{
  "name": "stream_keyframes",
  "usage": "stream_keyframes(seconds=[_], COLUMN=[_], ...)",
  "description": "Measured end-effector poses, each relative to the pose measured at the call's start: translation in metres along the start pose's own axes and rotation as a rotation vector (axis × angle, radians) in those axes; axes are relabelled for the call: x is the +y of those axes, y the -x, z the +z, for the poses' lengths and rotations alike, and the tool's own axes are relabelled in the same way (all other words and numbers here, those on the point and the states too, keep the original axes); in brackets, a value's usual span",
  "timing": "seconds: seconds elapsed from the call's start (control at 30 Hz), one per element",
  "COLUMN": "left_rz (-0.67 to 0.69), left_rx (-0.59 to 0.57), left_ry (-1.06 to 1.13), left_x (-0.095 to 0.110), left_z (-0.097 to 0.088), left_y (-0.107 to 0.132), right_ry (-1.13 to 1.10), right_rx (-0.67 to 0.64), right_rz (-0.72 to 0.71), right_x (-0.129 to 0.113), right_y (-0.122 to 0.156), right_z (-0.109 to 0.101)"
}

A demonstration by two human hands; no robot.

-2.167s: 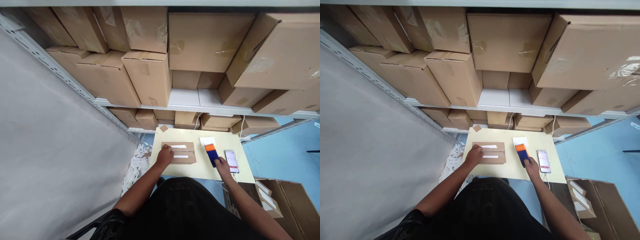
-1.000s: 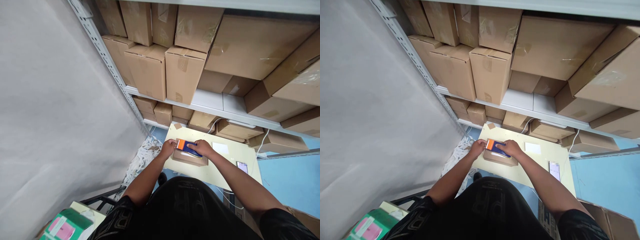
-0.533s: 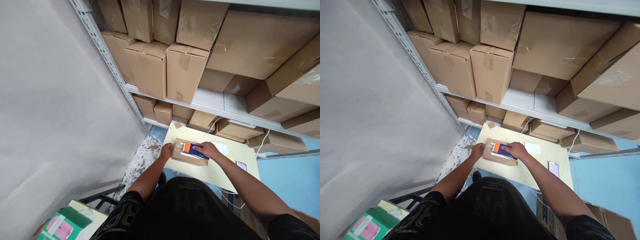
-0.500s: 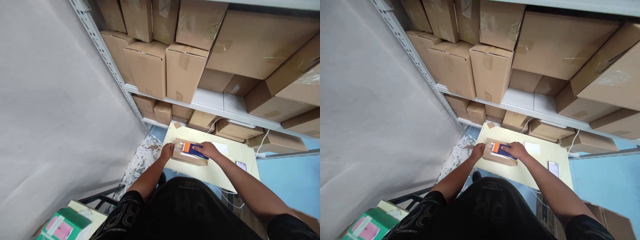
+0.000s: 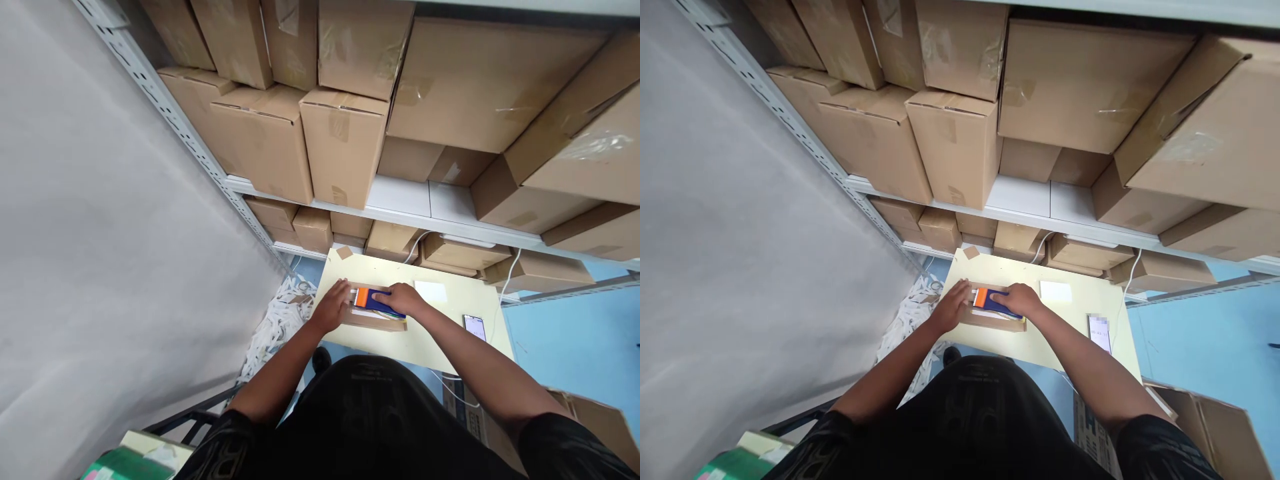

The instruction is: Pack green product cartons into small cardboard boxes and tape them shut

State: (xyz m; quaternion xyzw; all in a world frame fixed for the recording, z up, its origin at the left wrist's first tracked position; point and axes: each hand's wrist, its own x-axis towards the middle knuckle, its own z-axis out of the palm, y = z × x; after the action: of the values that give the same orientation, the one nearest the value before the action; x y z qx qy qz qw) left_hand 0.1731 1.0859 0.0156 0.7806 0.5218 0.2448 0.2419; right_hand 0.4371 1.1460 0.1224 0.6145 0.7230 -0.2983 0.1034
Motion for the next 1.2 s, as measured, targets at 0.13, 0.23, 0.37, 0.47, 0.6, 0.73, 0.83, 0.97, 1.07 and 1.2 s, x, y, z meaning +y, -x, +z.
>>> stream_keyframes(seconds=[0.13,0.23,0.37,0.47,0.6,0.73,0.83,0.97,1.07,1.2], left_rz=[0.042,0.054,0.051,0.044,0.03,0.026,0.039,0.05,0.054,0.052], left_rx=[-0.091,-0.095,-0.113,-0.137,-0.154,-0.163,-0.155,-0.151,-0.152,-0.147], left_ry=[-0.226,-0.318,-0.37,-0.395,-0.414,-0.426,-0.441,-0.464,-0.473,-0.461], left_x=[0.013,0.013,0.011,0.013,0.016,0.016,0.014,0.01,0.009,0.009], left_z=[0.011,0.014,0.011,0.009,0.007,0.007,0.009,0.013,0.014,0.014], left_y=[0.002,0.003,0.002,0.0,-0.002,-0.002,-0.002,-0.003,-0.003,-0.003], right_ry=[0.019,0.046,0.07,0.03,-0.007,-0.075,-0.073,0.032,0.109,0.024], right_rx=[-0.001,-0.011,-0.023,-0.012,0.008,-0.007,-0.02,-0.051,-0.074,-0.14], right_rz=[0.003,-0.01,-0.042,-0.034,-0.002,0.055,0.097,0.114,0.124,0.177], right_x=[-0.002,-0.004,0.003,0.025,0.08,0.149,0.196,0.23,0.223,0.189], right_y=[-0.003,-0.006,-0.005,0.005,0.024,0.043,0.056,0.053,0.028,-0.018], right_z=[0.0,-0.001,-0.007,-0.014,-0.025,-0.036,-0.041,-0.031,-0.009,0.023])
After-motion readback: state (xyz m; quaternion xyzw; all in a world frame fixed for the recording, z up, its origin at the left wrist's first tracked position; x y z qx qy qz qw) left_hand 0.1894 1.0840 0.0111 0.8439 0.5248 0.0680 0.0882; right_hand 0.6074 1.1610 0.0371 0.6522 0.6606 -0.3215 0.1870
